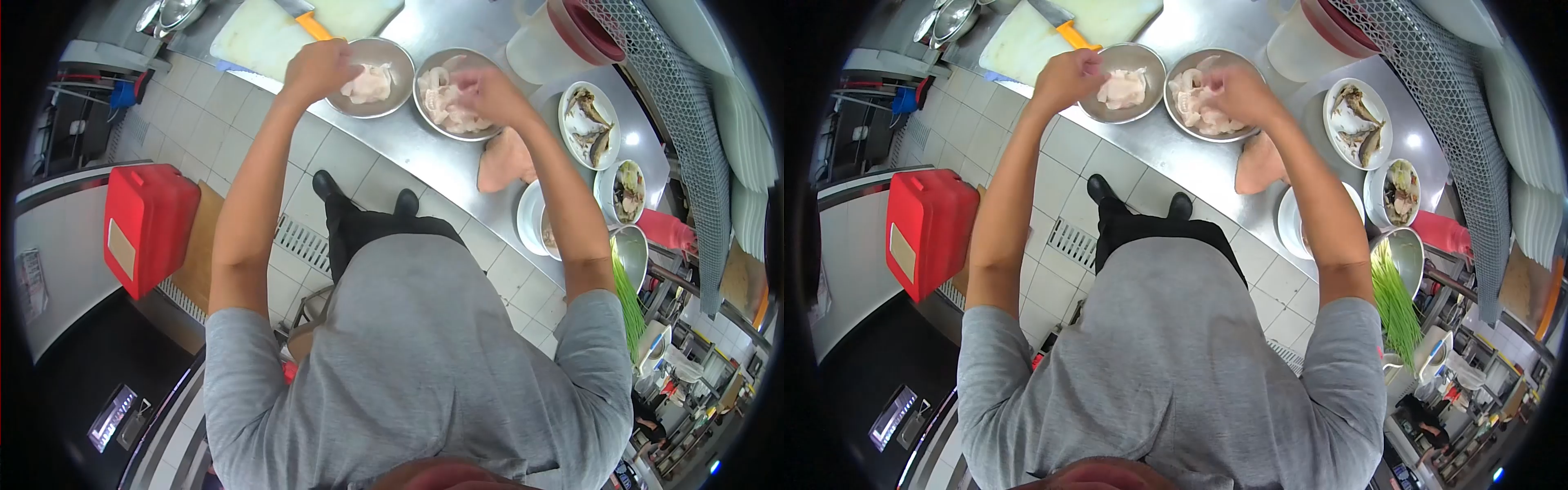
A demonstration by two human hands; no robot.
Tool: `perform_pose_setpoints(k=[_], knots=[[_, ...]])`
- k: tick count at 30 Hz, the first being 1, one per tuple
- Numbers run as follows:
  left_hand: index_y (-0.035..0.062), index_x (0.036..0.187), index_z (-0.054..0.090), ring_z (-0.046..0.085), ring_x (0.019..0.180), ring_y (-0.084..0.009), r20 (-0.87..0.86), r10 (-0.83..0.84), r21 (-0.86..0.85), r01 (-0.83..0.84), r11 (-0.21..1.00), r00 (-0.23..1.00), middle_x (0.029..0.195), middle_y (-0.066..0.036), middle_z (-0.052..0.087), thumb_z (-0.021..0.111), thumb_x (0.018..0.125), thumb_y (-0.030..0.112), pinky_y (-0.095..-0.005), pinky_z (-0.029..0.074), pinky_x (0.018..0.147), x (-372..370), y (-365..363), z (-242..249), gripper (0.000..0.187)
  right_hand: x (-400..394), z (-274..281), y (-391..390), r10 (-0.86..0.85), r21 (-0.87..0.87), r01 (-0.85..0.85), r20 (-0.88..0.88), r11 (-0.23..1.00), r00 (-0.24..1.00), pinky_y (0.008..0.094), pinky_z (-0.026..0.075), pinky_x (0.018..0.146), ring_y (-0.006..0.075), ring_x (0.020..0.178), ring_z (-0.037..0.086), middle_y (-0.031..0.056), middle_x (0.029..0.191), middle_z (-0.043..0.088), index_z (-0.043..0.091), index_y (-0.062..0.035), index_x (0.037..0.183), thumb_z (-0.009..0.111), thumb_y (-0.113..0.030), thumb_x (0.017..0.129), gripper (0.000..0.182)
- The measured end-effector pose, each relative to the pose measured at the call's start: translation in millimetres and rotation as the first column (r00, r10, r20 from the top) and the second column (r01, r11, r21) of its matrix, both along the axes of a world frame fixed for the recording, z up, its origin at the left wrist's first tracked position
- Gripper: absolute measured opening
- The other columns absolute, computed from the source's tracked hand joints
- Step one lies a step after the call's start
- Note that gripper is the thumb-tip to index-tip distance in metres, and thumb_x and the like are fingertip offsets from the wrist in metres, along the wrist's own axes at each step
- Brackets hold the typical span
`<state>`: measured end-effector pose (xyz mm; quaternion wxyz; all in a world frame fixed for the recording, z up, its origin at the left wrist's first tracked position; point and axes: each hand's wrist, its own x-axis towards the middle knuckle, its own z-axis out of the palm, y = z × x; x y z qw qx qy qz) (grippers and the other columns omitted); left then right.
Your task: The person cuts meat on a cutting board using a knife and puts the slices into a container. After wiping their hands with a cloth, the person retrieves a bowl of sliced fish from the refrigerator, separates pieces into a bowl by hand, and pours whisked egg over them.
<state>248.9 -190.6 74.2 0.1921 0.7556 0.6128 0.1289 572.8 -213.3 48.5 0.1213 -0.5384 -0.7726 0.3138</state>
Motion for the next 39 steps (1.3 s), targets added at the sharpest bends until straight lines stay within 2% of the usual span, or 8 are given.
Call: perform_pose_setpoints(k=[4, 10, 17, 19, 21, 27, 31, 39], knots=[[0.0023, 0.111, 0.071, 0.070, 0.082, -0.0167, 0.403, 0.098, 0.049, -0.129, 0.990, 0.910, 0.090, -0.009, 0.074, 0.075, 0.087, 0.029, -0.0292, 0.055, 0.074, -41.9, -8.3, 6.7, 0.037, 4.3, 25.5, -21.0, -0.265, 0.058, 0.284, -0.219, 0.957, 0.939, 0.0317, 0.054, 0.074, 0.0200, 0.077, 0.068, 0.0104, 0.092, 0.073, 0.071, -0.0057, 0.115, 0.076, -0.023, 0.083, 0.037], [0.0015, 0.111, 0.071, 0.068, 0.074, -0.0175, 0.131, 0.166, 0.069, -0.176, 0.982, 0.977, 0.086, -0.011, 0.074, 0.076, 0.087, 0.026, -0.0316, 0.054, 0.070, -76.8, -18.8, -26.4, 0.035, 36.8, 18.5, -79.8, -0.393, 0.154, 0.430, -0.222, 0.890, 0.892, 0.0361, 0.056, 0.077, 0.0236, 0.083, 0.072, 0.0149, 0.095, 0.074, 0.065, 0.0019, 0.122, 0.075, -0.023, 0.085, 0.046], [0.0077, 0.113, 0.071, 0.069, 0.079, -0.0240, 0.281, 0.028, 0.096, -0.057, 0.994, 0.959, 0.088, -0.007, 0.074, 0.073, 0.087, 0.025, -0.0374, 0.054, 0.072, -12.4, -42.8, 31.9, 0.031, 49.0, -57.5, -129.6, -0.421, 0.367, 0.274, 0.421, 0.889, 0.803, 0.0454, 0.051, 0.094, 0.0376, 0.111, 0.063, 0.0206, 0.120, 0.065, 0.058, -0.0060, 0.129, 0.067, -0.022, 0.083, 0.050], [0.0085, 0.115, 0.070, 0.067, 0.078, -0.0272, 0.204, -0.200, 0.196, 0.160, 0.967, 0.958, 0.083, -0.007, 0.071, 0.073, 0.087, 0.023, -0.0401, 0.052, 0.070, 37.3, -55.3, 42.5, 0.032, 37.6, -105.0, -113.7, -0.550, 0.331, 0.449, 0.620, 0.830, 0.559, 0.0407, 0.053, 0.078, 0.0302, 0.095, 0.065, 0.0106, 0.102, 0.067, 0.062, -0.0101, 0.106, 0.072, -0.028, 0.074, 0.038], [0.0074, 0.117, 0.069, 0.065, 0.071, -0.0235, 0.219, -0.403, 0.218, 0.358, 0.908, 0.889, 0.079, -0.010, 0.069, 0.074, 0.086, 0.020, -0.0342, 0.052, 0.066, 90.8, -71.8, 36.1, 0.034, 33.7, -42.3, -113.0, -0.390, 0.152, 0.384, 0.624, 0.911, 0.677, 0.0435, 0.053, 0.065, 0.0285, 0.078, 0.066, 0.0074, 0.087, 0.068, 0.068, -0.0145, 0.090, 0.081, -0.032, 0.055, 0.040], [0.0081, 0.117, 0.068, 0.067, 0.079, -0.0319, 0.268, -0.568, 0.135, 0.554, 0.822, 0.778, 0.082, -0.010, 0.070, 0.072, 0.084, 0.020, -0.0413, 0.052, 0.071, 186.7, -111.3, 13.2, 0.036, 63.5, 20.5, -152.7, -0.607, 0.203, 0.660, -0.270, 0.723, 0.748, 0.0489, 0.052, 0.078, 0.0417, 0.087, 0.066, 0.0179, 0.088, 0.069, 0.069, -0.0052, 0.089, 0.065, -0.014, 0.074, 0.018], [0.0033, 0.112, 0.069, 0.068, 0.070, -0.0280, 0.615, -0.445, -0.096, 0.622, 0.777, 0.651, 0.079, -0.013, 0.070, 0.070, 0.080, 0.018, -0.0371, 0.051, 0.065, 228.9, -102.5, -14.3, 0.035, 67.9, 64.6, -174.9, -0.467, 0.194, 0.533, -0.302, 0.823, 0.831, 0.0461, 0.053, 0.079, 0.0390, 0.089, 0.067, 0.0194, 0.092, 0.068, 0.066, -0.0061, 0.097, 0.061, -0.014, 0.081, 0.019], [0.0061, 0.107, 0.070, 0.072, 0.076, -0.0265, 0.466, -0.558, 0.116, 0.578, 0.808, 0.687, 0.089, -0.014, 0.073, 0.074, 0.084, 0.023, -0.0366, 0.055, 0.069, 192.7, -98.3, 10.3, 0.029, 66.6, 53.0, -180.4, -0.619, 0.222, 0.726, -0.398, 0.651, 0.677, 0.0426, 0.054, 0.069, 0.0356, 0.077, 0.069, 0.0176, 0.087, 0.070, 0.070, -0.0057, 0.096, 0.069, -0.011, 0.078, 0.019]])
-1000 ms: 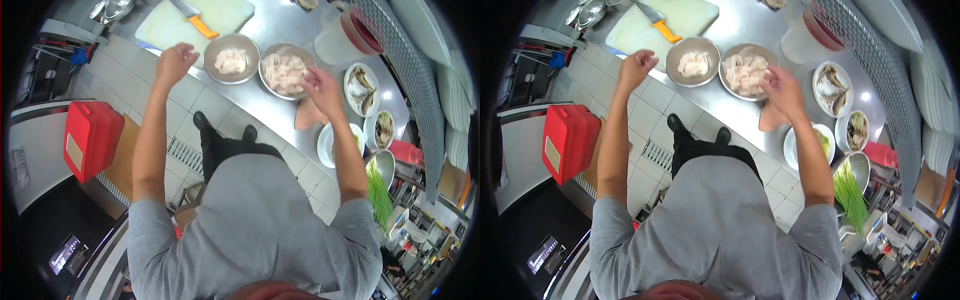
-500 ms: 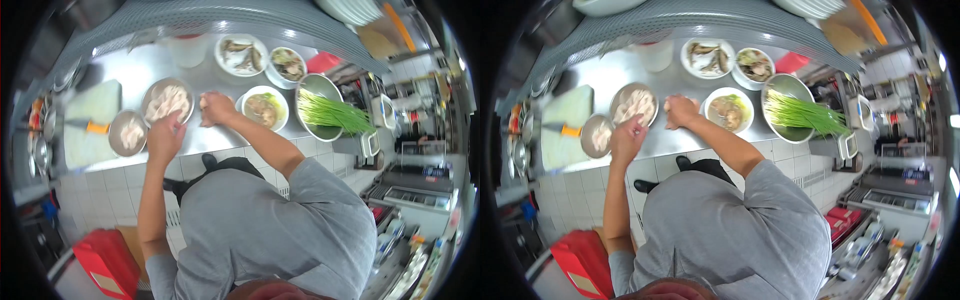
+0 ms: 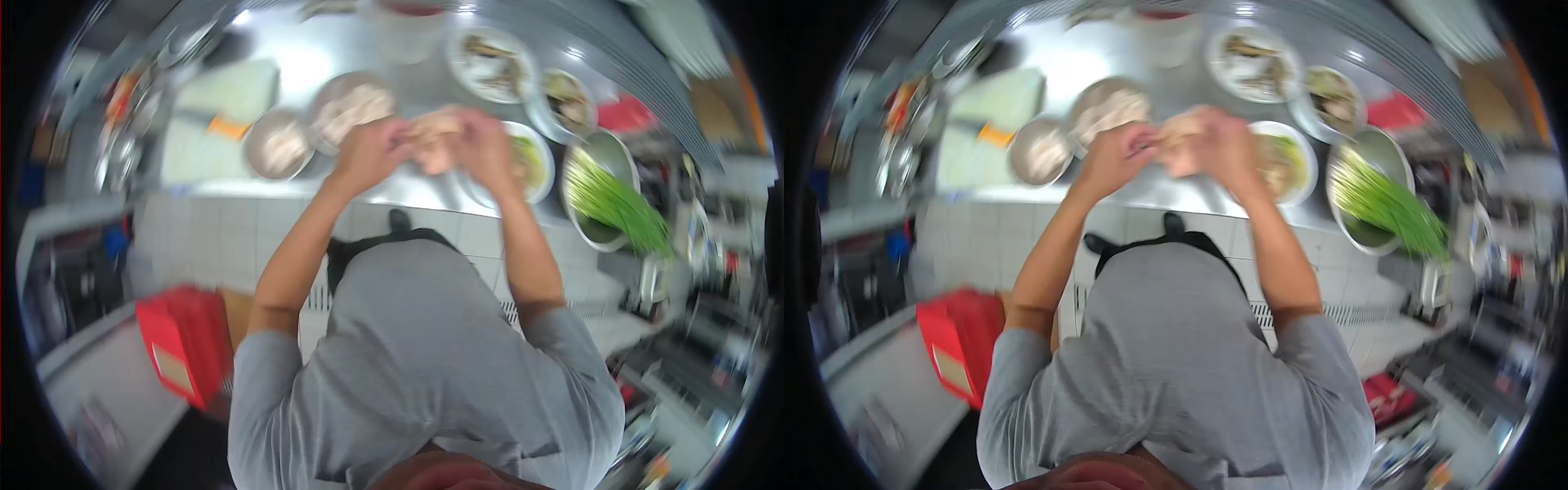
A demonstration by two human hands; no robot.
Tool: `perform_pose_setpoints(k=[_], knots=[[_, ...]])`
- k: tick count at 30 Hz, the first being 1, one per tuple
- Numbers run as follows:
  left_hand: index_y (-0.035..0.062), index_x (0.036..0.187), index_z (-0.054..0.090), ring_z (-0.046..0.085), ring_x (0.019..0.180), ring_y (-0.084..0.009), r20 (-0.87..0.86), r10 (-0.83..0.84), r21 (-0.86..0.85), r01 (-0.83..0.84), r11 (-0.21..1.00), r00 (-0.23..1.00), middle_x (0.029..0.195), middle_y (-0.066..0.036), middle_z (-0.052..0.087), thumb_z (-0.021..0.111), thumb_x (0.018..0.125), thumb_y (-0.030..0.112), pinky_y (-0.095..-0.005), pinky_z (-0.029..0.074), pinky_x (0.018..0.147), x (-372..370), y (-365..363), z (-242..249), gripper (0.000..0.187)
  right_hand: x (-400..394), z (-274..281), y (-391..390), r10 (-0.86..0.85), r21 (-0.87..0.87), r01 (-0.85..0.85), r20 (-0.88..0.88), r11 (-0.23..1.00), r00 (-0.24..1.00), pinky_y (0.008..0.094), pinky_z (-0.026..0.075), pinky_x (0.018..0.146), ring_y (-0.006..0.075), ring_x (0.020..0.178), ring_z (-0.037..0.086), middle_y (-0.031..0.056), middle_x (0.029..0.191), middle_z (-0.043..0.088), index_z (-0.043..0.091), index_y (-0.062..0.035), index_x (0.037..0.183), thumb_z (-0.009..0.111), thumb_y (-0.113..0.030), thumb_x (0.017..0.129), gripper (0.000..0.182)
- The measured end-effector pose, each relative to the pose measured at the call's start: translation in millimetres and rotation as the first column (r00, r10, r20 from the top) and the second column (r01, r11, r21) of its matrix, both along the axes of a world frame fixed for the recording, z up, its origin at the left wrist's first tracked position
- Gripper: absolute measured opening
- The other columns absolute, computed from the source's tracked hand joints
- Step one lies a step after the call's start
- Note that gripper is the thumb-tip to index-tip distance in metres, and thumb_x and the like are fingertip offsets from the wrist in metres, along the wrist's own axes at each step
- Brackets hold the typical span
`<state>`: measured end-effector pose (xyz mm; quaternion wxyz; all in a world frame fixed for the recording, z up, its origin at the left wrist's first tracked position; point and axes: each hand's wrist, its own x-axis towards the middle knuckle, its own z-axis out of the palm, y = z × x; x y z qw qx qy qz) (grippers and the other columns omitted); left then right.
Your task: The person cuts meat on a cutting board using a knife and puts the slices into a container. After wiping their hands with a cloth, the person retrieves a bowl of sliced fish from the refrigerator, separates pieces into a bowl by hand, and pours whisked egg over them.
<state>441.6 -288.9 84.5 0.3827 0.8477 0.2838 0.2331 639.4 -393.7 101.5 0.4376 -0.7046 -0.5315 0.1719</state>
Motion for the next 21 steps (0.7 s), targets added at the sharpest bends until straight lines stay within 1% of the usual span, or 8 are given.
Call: perform_pose_setpoints(k=[1, 3, 6, 9, 11, 15, 16, 21], knots=[[0.0066, 0.108, 0.070, 0.073, 0.077, -0.0263, -0.024, 0.076, -0.037, -0.077, 0.996, 0.997, 0.091, -0.014, 0.074, 0.074, 0.085, 0.023, -0.0364, 0.055, 0.070, -28.5, -1.1, 5.0, 0.029, 0.9, 3.9, -0.1, -0.038, -0.114, 0.049, 0.095, 0.992, 0.995, 0.0419, 0.054, 0.070, 0.0349, 0.076, 0.068, 0.0171, 0.084, 0.070, 0.071, -0.0051, 0.101, 0.070, -0.011, 0.079, 0.023], [0.0075, 0.110, 0.069, 0.074, 0.080, -0.0258, -0.037, 0.166, -0.116, -0.170, 0.979, 0.985, 0.094, -0.013, 0.074, 0.074, 0.086, 0.023, -0.0360, 0.056, 0.072, -65.5, -3.9, 15.4, 0.028, 5.0, -20.9, 3.0, -0.059, -0.150, 0.044, -0.092, 0.988, 0.994, 0.0409, 0.054, 0.074, 0.0342, 0.081, 0.068, 0.0170, 0.095, 0.070, 0.070, -0.0022, 0.101, 0.071, -0.014, 0.080, 0.024], [0.0034, 0.112, 0.070, 0.070, 0.080, -0.0143, -0.136, 0.399, -0.023, -0.406, 0.914, 0.907, 0.095, -0.009, 0.075, 0.075, 0.090, 0.019, -0.0283, 0.056, 0.072, -155.6, 11.2, -7.9, 0.028, -8.6, -35.2, 8.6, 0.009, -0.208, 0.008, 0.080, 0.978, 0.997, 0.0397, 0.055, 0.079, 0.0332, 0.090, 0.068, 0.0193, 0.111, 0.066, 0.070, -0.0016, 0.100, 0.074, -0.017, 0.080, 0.026], [-0.0004, 0.113, 0.070, 0.070, 0.075, -0.0145, -0.190, 0.612, -0.026, -0.627, 0.779, 0.768, 0.090, -0.010, 0.074, 0.072, 0.092, 0.022, -0.0284, 0.055, 0.069, -235.7, 30.0, -42.8, 0.031, -23.9, -54.6, 12.3, 0.084, -0.397, 0.092, 0.405, 0.913, 0.911, 0.0402, 0.055, 0.083, 0.0341, 0.098, 0.066, 0.0232, 0.124, 0.059, 0.069, -0.0007, 0.100, 0.074, -0.019, 0.081, 0.027], [-0.0004, 0.113, 0.071, 0.070, 0.071, -0.0177, -0.222, 0.688, -0.128, -0.720, 0.682, 0.691, 0.084, -0.013, 0.074, 0.072, 0.092, 0.028, -0.0309, 0.055, 0.067, -265.6, 37.2, -62.4, 0.035, -30.8, -92.1, 15.6, 0.104, -0.449, 0.111, 0.427, 0.887, 0.898, 0.0423, 0.056, 0.083, 0.0357, 0.095, 0.067, 0.0245, 0.116, 0.062, 0.068, 0.0003, 0.098, 0.072, -0.016, 0.079, 0.025], [-0.0073, 0.110, 0.070, 0.070, 0.067, -0.0157, -0.287, 0.597, -0.380, -0.661, 0.647, 0.749, 0.082, -0.012, 0.074, 0.072, 0.091, 0.032, -0.0292, 0.053, 0.065, -256.4, 58.5, -85.4, 0.043, -48.6, -142.6, 27.3, 0.071, -0.268, 0.069, 0.479, 0.961, 0.875, 0.0455, 0.055, 0.080, 0.0387, 0.089, 0.068, 0.0242, 0.101, 0.067, 0.066, 0.0027, 0.090, 0.069, -0.011, 0.076, 0.019], [-0.0040, 0.095, 0.071, 0.071, 0.067, -0.0148, -0.310, 0.567, -0.407, -0.646, 0.646, 0.763, 0.079, -0.010, 0.073, 0.073, 0.090, 0.032, -0.0284, 0.052, 0.060, -253.6, 65.1, -90.7, 0.036, -48.7, -140.1, 28.2, 0.071, -0.263, 0.075, 0.505, 0.962, 0.860, 0.0463, 0.055, 0.077, 0.0394, 0.085, 0.068, 0.0232, 0.093, 0.069, 0.065, 0.0018, 0.087, 0.068, -0.011, 0.073, 0.019], [0.0047, 0.080, 0.060, 0.072, 0.070, -0.0158, -0.219, 0.546, -0.703, -0.519, 0.487, 0.809, 0.079, -0.007, 0.070, 0.075, 0.086, 0.026, -0.0263, 0.047, 0.051, -251.5, 83.0, -112.3, 0.027, -63.4, -115.3, 29.0, -0.009, -0.423, 0.209, 0.428, 0.882, 0.904, 0.0484, 0.053, 0.084, 0.0397, 0.096, 0.067, 0.0220, 0.100, 0.070, 0.066, -0.0006, 0.099, 0.067, -0.026, 0.083, 0.030]])
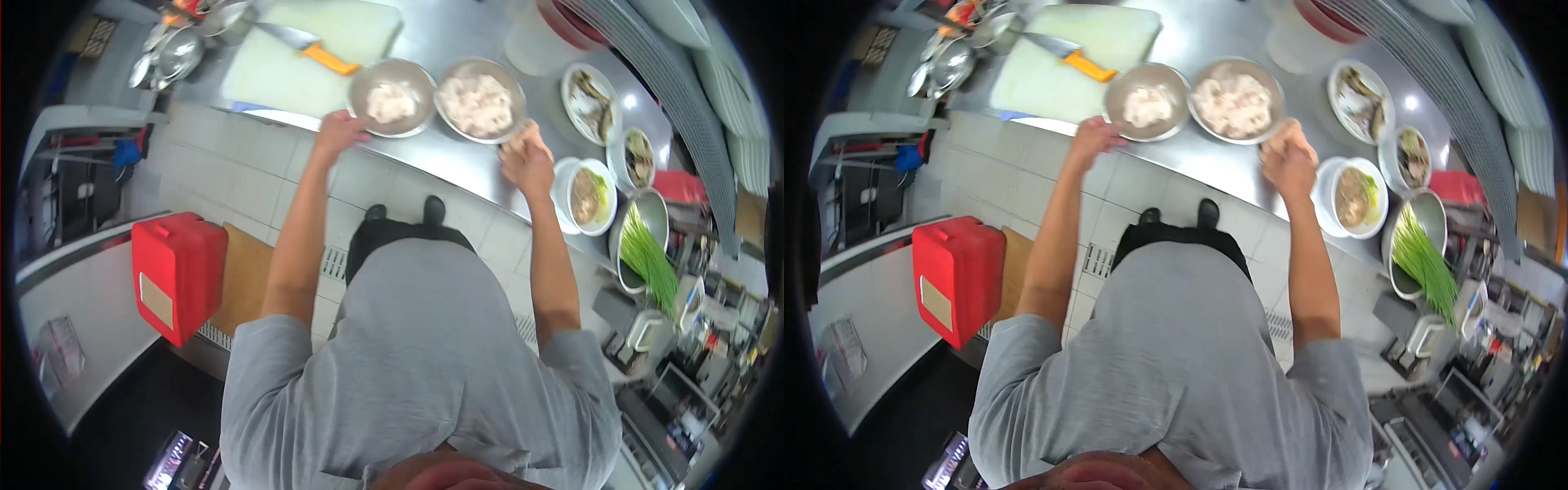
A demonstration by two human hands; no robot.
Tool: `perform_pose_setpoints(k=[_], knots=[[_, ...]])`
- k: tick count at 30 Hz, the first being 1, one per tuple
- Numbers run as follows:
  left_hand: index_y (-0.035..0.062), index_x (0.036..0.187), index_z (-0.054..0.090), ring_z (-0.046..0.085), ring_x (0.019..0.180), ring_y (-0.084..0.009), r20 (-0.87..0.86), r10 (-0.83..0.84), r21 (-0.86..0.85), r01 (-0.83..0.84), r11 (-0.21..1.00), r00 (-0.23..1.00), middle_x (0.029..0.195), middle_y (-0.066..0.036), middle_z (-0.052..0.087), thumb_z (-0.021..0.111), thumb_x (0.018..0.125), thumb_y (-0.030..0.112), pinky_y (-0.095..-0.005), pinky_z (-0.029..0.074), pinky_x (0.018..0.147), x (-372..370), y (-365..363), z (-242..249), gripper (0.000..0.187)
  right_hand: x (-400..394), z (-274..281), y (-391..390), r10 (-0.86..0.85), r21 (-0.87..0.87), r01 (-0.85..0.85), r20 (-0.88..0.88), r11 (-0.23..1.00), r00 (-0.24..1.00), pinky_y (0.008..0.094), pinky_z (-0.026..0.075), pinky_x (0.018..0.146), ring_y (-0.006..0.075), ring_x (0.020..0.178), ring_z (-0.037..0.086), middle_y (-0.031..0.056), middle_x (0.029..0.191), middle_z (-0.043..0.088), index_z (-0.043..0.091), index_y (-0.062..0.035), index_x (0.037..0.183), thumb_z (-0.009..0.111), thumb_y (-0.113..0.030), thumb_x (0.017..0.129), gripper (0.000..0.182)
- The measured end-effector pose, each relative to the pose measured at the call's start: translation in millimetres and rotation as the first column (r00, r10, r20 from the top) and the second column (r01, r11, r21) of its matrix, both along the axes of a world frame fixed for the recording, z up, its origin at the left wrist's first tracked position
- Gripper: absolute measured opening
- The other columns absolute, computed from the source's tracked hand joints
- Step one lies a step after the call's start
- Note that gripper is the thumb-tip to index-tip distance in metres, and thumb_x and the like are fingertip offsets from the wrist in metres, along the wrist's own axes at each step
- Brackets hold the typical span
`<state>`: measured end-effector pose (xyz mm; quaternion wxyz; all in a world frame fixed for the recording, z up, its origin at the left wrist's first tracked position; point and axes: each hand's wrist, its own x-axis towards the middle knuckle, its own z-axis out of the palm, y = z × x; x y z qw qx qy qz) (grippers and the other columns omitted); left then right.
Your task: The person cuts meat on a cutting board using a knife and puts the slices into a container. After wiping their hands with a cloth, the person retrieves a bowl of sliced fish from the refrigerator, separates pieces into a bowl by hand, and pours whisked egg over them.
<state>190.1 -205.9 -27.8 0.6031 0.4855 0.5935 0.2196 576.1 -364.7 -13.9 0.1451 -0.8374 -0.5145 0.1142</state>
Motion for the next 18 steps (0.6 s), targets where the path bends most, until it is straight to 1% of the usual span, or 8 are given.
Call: perform_pose_setpoints(k=[2, 7, 10, 13, 15, 16, 17, 18], knots=[[0.0036, 0.083, 0.061, 0.073, 0.071, -0.0170, 0.084, 0.036, -0.031, -0.033, 0.999, 0.996, 0.080, -0.008, 0.070, 0.074, 0.085, 0.022, -0.0270, 0.048, 0.052, -1.9, 5.2, -1.2, 0.023, -2.5, -32.3, -16.8, 0.077, 0.111, -0.089, 0.108, 0.990, 0.991, 0.0508, 0.049, 0.089, 0.0412, 0.104, 0.063, 0.0228, 0.101, 0.069, 0.064, -0.0039, 0.113, 0.066, -0.025, 0.085, 0.035], [0.0032, 0.084, 0.062, 0.072, 0.068, -0.0179, 0.120, -0.018, -0.047, 0.024, 0.999, 0.993, 0.077, -0.008, 0.069, 0.074, 0.083, 0.018, -0.0272, 0.051, 0.052, -23.1, 12.4, 10.6, 0.019, -20.0, -28.8, -37.1, 0.190, 0.143, -0.250, 0.339, 0.958, 0.921, 0.0517, 0.050, 0.088, 0.0417, 0.098, 0.062, 0.0190, 0.112, 0.064, 0.066, -0.0048, 0.106, 0.068, -0.018, 0.082, 0.027], [0.0034, 0.084, 0.063, 0.071, 0.067, -0.0166, 0.126, -0.045, -0.053, 0.052, 0.997, 0.991, 0.076, -0.008, 0.068, 0.073, 0.083, 0.020, -0.0262, 0.049, 0.051, -26.2, 14.7, 14.2, 0.020, -36.6, -30.5, -39.4, -0.044, 0.217, -0.014, 0.258, 0.976, 0.965, 0.0487, 0.051, 0.084, 0.0401, 0.095, 0.063, 0.0196, 0.105, 0.065, 0.067, -0.0036, 0.102, 0.068, -0.019, 0.082, 0.026], [0.0035, 0.084, 0.064, 0.068, 0.065, -0.0137, 0.031, -0.108, 0.089, 0.105, 0.990, 0.994, 0.074, -0.006, 0.067, 0.073, 0.083, 0.023, -0.0258, 0.047, 0.051, -42.0, 20.7, -26.7, 0.022, -37.3, -7.5, -26.8, -0.183, 0.017, 0.187, -0.139, 0.982, 0.973, 0.0462, 0.051, 0.078, 0.0368, 0.088, 0.064, 0.0179, 0.093, 0.065, 0.064, -0.0028, 0.096, 0.069, -0.019, 0.081, 0.023], [0.0051, 0.082, 0.067, 0.060, 0.060, -0.0102, -0.015, -0.161, 0.179, 0.161, 0.971, 0.987, 0.070, -0.002, 0.065, 0.072, 0.084, 0.030, -0.0265, 0.046, 0.051, -38.1, 16.6, 15.2, 0.025, -5.1, -36.0, -20.6, -0.033, 0.170, 0.073, -0.230, 0.983, 0.973, 0.0463, 0.049, 0.073, 0.0349, 0.081, 0.063, 0.0165, 0.085, 0.064, 0.063, -0.0026, 0.090, 0.067, -0.018, 0.079, 0.019], [0.0080, 0.079, 0.068, 0.056, 0.059, -0.0097, -0.066, -0.167, 0.165, 0.176, 0.971, 0.984, 0.068, 0.001, 0.063, 0.073, 0.084, 0.030, -0.0264, 0.044, 0.052, -40.7, 24.1, -18.1, 0.023, 10.6, -56.4, -15.8, 0.100, 0.276, -0.046, -0.182, 0.960, 0.978, 0.0463, 0.049, 0.070, 0.0339, 0.078, 0.063, 0.0159, 0.081, 0.063, 0.062, -0.0025, 0.088, 0.066, -0.018, 0.079, 0.018], [0.0089, 0.084, 0.069, 0.054, 0.061, -0.0073, 0.062, -0.203, 0.111, 0.195, 0.974, 0.977, 0.070, 0.002, 0.063, 0.073, 0.083, 0.028, -0.0251, 0.042, 0.053, -43.0, 20.3, 5.6, 0.020, 22.3, -77.0, -11.3, 0.166, 0.336, -0.122, -0.104, 0.934, 0.981, 0.0463, 0.048, 0.068, 0.0329, 0.074, 0.062, 0.0152, 0.076, 0.063, 0.061, -0.0024, 0.085, 0.065, -0.017, 0.078, 0.017], [0.0095, 0.088, 0.070, 0.052, 0.063, -0.0048, 0.145, -0.189, 0.116, 0.173, 0.978, 0.971, 0.071, 0.004, 0.062, 0.073, 0.083, 0.026, -0.0235, 0.040, 0.054, -41.7, 10.7, 39.0, 0.017, 29.9, -77.4, -4.2, 0.171, 0.087, -0.182, 0.119, 0.979, 0.978, 0.0480, 0.050, 0.071, 0.0347, 0.079, 0.065, 0.0181, 0.082, 0.066, 0.065, -0.0032, 0.087, 0.065, -0.023, 0.079, 0.021]])
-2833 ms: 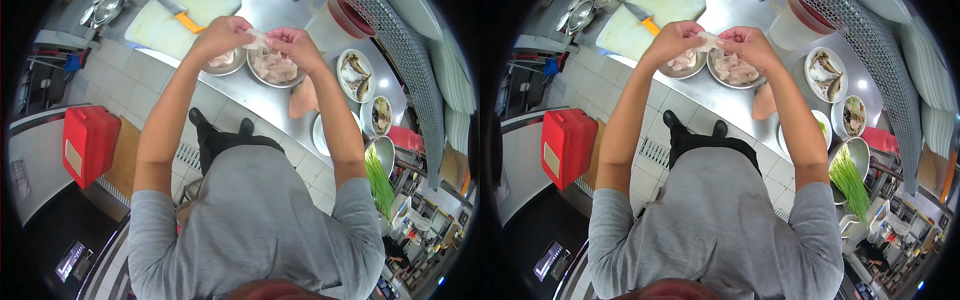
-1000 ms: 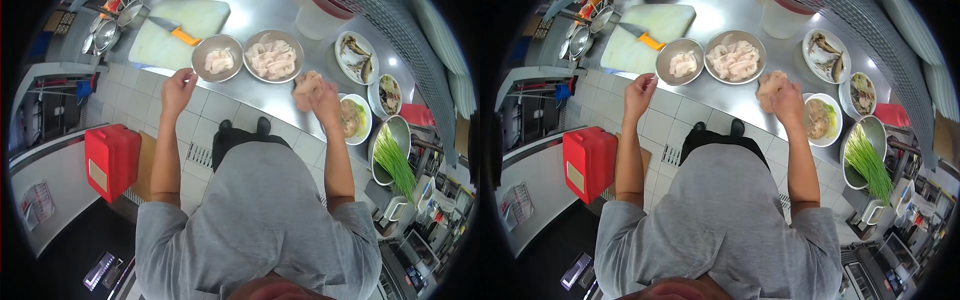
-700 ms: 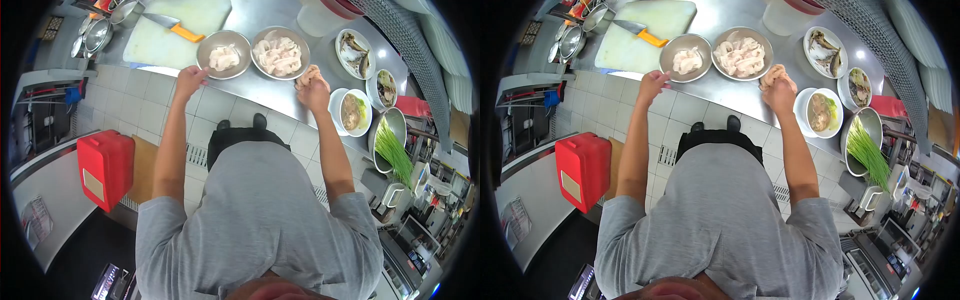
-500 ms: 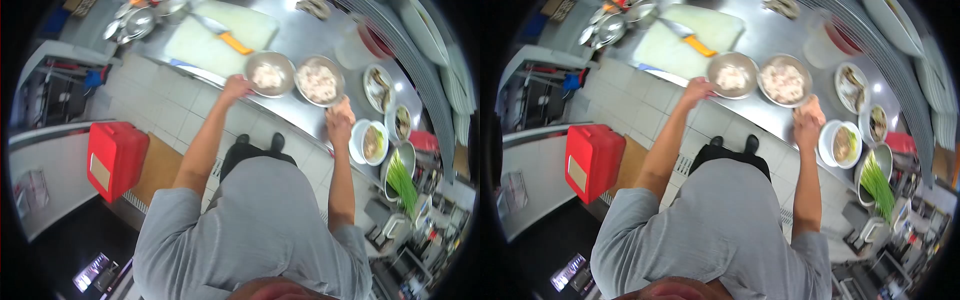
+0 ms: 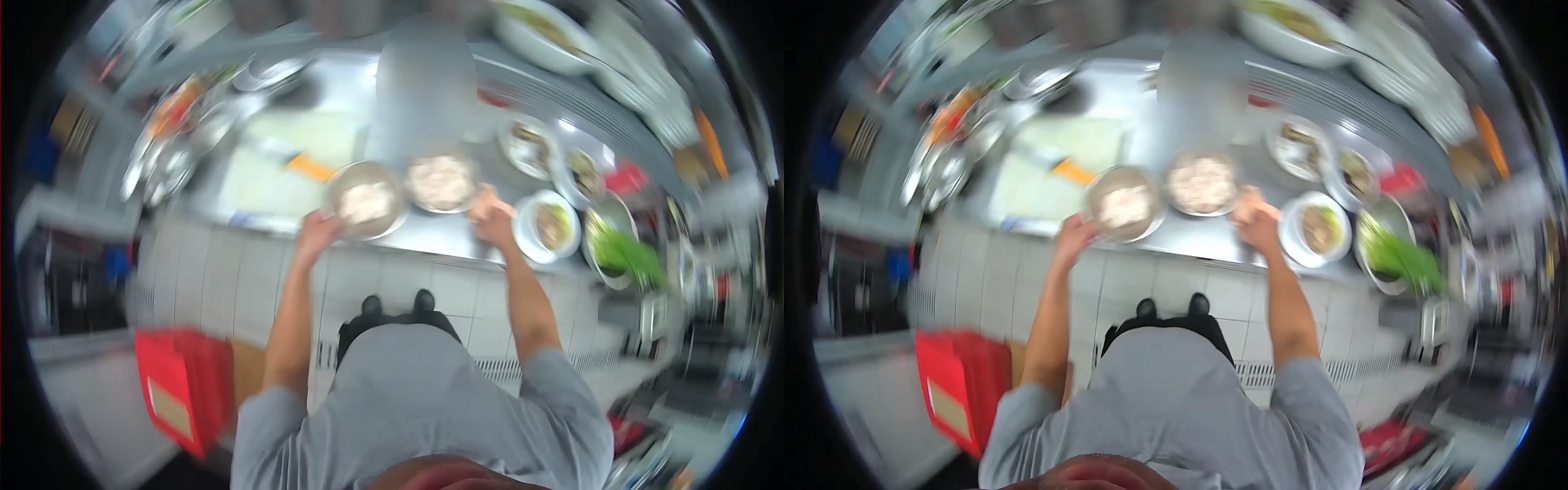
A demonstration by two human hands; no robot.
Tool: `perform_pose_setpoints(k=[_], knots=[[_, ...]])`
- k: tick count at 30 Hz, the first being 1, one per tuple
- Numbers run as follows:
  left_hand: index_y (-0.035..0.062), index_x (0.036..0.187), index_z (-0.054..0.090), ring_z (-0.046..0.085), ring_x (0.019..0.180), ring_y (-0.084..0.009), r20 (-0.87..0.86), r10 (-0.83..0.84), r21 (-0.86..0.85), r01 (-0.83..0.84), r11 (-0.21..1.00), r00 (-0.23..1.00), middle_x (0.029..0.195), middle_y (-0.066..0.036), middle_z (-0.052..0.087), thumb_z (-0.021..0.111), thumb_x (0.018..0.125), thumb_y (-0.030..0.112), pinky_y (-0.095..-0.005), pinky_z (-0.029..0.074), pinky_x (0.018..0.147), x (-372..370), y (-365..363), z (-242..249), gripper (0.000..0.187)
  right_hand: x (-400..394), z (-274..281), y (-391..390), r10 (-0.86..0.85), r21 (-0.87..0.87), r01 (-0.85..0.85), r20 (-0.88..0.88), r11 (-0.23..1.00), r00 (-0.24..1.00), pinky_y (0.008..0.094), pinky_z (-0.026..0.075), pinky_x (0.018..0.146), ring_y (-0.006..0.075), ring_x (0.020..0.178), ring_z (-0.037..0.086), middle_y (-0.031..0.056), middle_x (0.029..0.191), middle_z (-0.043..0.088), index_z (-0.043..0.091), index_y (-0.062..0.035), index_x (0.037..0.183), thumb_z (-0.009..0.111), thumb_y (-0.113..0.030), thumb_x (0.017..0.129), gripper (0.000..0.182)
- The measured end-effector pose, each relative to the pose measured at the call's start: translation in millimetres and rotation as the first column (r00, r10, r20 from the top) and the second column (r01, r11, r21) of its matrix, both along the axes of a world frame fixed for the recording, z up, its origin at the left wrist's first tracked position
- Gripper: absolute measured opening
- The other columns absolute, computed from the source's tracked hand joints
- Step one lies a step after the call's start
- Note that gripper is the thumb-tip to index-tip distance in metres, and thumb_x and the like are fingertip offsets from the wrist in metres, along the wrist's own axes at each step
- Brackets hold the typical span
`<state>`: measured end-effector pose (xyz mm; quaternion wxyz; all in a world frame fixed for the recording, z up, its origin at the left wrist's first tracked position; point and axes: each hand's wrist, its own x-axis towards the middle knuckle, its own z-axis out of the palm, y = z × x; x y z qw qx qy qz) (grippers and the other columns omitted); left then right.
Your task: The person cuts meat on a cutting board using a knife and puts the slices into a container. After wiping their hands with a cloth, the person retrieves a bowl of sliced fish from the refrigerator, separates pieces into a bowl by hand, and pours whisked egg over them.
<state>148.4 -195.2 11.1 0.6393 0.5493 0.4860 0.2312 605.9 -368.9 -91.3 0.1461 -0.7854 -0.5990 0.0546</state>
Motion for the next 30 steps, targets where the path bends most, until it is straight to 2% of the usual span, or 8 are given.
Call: perform_pose_setpoints(k=[2, 3, 4, 5, 11, 16, 23, 30], knots=[[0.0085, 0.089, 0.068, 0.048, 0.061, -0.0044, 0.051, 0.064, 0.010, -0.064, 0.998, 0.997, 0.070, 0.004, 0.058, 0.070, 0.084, 0.021, -0.0230, 0.038, 0.054, 13.1, -20.7, 50.0, 0.014, 11.0, -43.0, 3.0, -0.086, 0.208, 0.102, -0.085, 0.973, 0.993, 0.0451, 0.049, 0.062, 0.0329, 0.067, 0.063, 0.0131, 0.069, 0.062, 0.064, -0.0089, 0.072, 0.070, -0.023, 0.067, 0.016], [0.0070, 0.083, 0.063, 0.047, 0.059, -0.0057, -0.068, 0.012, 0.072, -0.007, 0.997, 0.998, 0.069, 0.001, 0.058, 0.068, 0.084, 0.019, -0.0236, 0.038, 0.053, 14.5, -20.1, 57.9, 0.013, 11.0, -47.3, 1.4, -0.068, 0.051, 0.068, 0.001, 0.996, 0.998, 0.0448, 0.052, 0.064, 0.0323, 0.070, 0.067, 0.0141, 0.072, 0.067, 0.067, -0.0060, 0.075, 0.069, -0.022, 0.069, 0.017], [0.0055, 0.078, 0.059, 0.049, 0.058, -0.0074, -0.087, -0.022, 0.107, 0.031, 0.994, 0.996, 0.067, -0.001, 0.058, 0.066, 0.085, 0.017, -0.0245, 0.039, 0.052, 15.5, -13.3, 44.0, 0.015, -8.6, -16.8, -1.4, -0.228, 0.047, 0.242, -0.204, 0.969, 0.952, 0.0459, 0.055, 0.071, 0.0331, 0.079, 0.071, 0.0175, 0.077, 0.070, 0.070, -0.0023, 0.078, 0.065, -0.017, 0.074, 0.016], [0.0033, 0.081, 0.061, 0.050, 0.057, -0.0073, -0.088, -0.070, 0.129, 0.081, 0.988, 0.994, 0.068, -0.002, 0.060, 0.064, 0.084, 0.013, -0.0240, 0.039, 0.051, 22.4, -13.1, 42.1, 0.011, -20.1, 45.5, 3.5, -0.301, -0.441, 0.170, -0.246, 0.881, 0.921, 0.0447, 0.054, 0.092, 0.0354, 0.106, 0.068, 0.0235, 0.112, 0.069, 0.069, -0.0021, 0.108, 0.063, -0.014, 0.082, 0.029], [0.0029, 0.075, 0.060, 0.052, 0.056, -0.0083, -0.013, -0.340, 0.136, 0.339, 0.931, 0.940, 0.066, -0.002, 0.060, 0.062, 0.082, 0.004, -0.0239, 0.041, 0.050, 125.1, -58.1, 92.7, 0.007, -52.0, 101.8, -105.9, -0.140, 0.226, 0.238, -0.381, 0.944, 0.914, 0.0449, 0.055, 0.086, 0.0357, 0.098, 0.067, 0.0167, 0.112, 0.069, 0.067, -0.0057, 0.113, 0.070, -0.020, 0.084, 0.033], [0.0033, 0.074, 0.060, 0.052, 0.056, -0.0086, -0.011, -0.619, 0.140, 0.614, 0.777, 0.785, 0.065, 0.000, 0.058, 0.064, 0.082, 0.006, -0.0248, 0.042, 0.050, 279.8, -154.7, 121.3, 0.009, -14.2, 112.6, -296.3, -0.283, 0.064, 0.436, -0.676, 0.898, 0.681, 0.0368, 0.056, 0.073, 0.0267, 0.078, 0.068, 0.0137, 0.094, 0.072, 0.069, -0.0028, 0.108, 0.075, -0.023, 0.083, 0.033], [0.0061, 0.073, 0.059, 0.046, 0.054, -0.0048, 0.039, -0.925, 0.082, 0.921, 0.381, 0.379, 0.062, 0.006, 0.053, 0.069, 0.085, 0.014, -0.0243, 0.036, 0.049, 520.7, -348.8, 121.4, 0.017, 79.7, 81.7, -604.2, -0.812, -0.149, 0.930, -0.547, 0.337, 0.206, 0.0365, 0.057, 0.073, 0.0256, 0.079, 0.073, 0.0147, 0.090, 0.074, 0.072, -0.0003, 0.103, 0.076, -0.020, 0.084, 0.028], [0.0079, 0.071, 0.056, 0.044, 0.054, -0.0039, 0.025, -0.997, 0.051, 0.996, 0.074, 0.073, 0.061, 0.006, 0.051, 0.067, 0.086, 0.013, -0.0247, 0.032, 0.048, 682.6, -507.6, 121.8, 0.020, 188.8, 111.3, -758.3, -0.781, -0.024, 1.000, -0.624, -0.016, -0.028, 0.0311, 0.056, 0.072, 0.0183, 0.079, 0.071, 0.0134, 0.086, 0.074, 0.071, 0.0029, 0.101, 0.075, -0.019, 0.087, 0.026]])
